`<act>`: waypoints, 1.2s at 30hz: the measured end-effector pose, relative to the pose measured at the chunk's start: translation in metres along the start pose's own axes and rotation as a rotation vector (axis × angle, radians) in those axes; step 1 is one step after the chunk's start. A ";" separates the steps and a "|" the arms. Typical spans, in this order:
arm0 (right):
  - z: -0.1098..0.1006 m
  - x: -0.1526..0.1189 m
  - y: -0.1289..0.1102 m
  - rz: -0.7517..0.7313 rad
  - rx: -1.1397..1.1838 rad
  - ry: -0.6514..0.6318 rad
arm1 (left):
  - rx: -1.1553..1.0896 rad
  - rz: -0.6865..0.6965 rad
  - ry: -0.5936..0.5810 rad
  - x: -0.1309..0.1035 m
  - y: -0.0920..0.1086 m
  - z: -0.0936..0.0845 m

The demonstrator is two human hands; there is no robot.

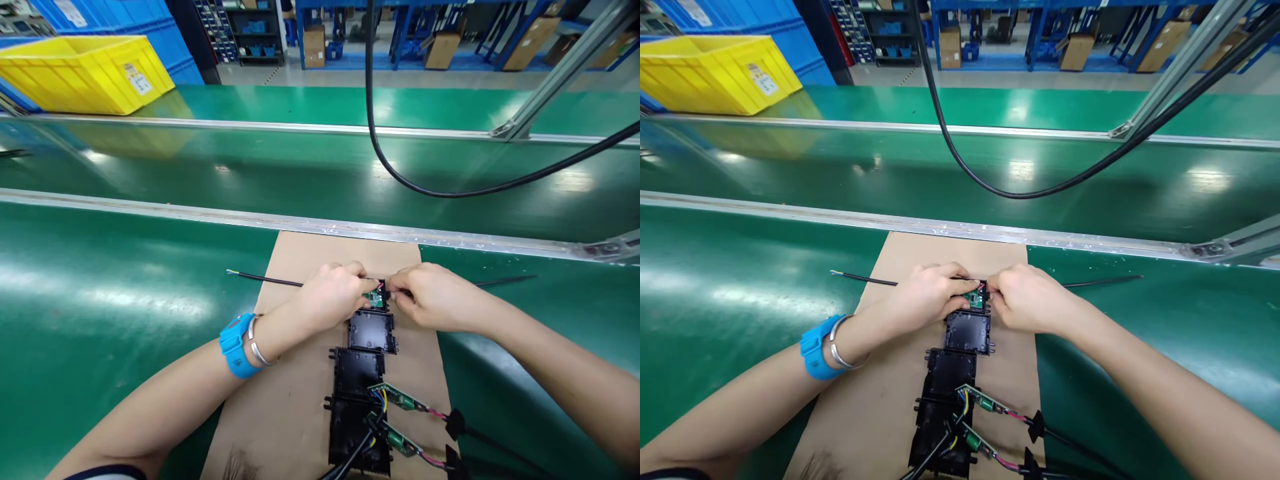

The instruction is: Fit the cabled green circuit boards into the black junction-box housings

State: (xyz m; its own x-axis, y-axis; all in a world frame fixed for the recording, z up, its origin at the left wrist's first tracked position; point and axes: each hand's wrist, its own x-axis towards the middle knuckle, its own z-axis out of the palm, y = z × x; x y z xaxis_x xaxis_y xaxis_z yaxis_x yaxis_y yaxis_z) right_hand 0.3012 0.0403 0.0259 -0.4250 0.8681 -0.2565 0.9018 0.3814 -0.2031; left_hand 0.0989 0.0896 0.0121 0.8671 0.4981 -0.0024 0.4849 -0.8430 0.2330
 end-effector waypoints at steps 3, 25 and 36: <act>0.000 -0.002 -0.007 0.028 -0.025 0.034 | 0.050 0.016 -0.057 0.002 0.002 -0.002; 0.052 -0.018 -0.006 -0.119 -0.065 0.571 | 0.137 0.114 -0.107 0.013 0.005 -0.016; 0.037 -0.015 -0.006 -0.115 -0.187 0.473 | 0.099 0.083 -0.111 0.015 0.008 -0.017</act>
State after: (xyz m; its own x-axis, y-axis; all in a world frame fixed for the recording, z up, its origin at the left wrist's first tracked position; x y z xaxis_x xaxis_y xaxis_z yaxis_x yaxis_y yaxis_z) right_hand 0.2993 0.0133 -0.0036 -0.4788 0.8497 0.2209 0.8685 0.4951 -0.0219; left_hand 0.1137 0.0932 0.0305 0.9094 0.4048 -0.0959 0.4149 -0.8991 0.1396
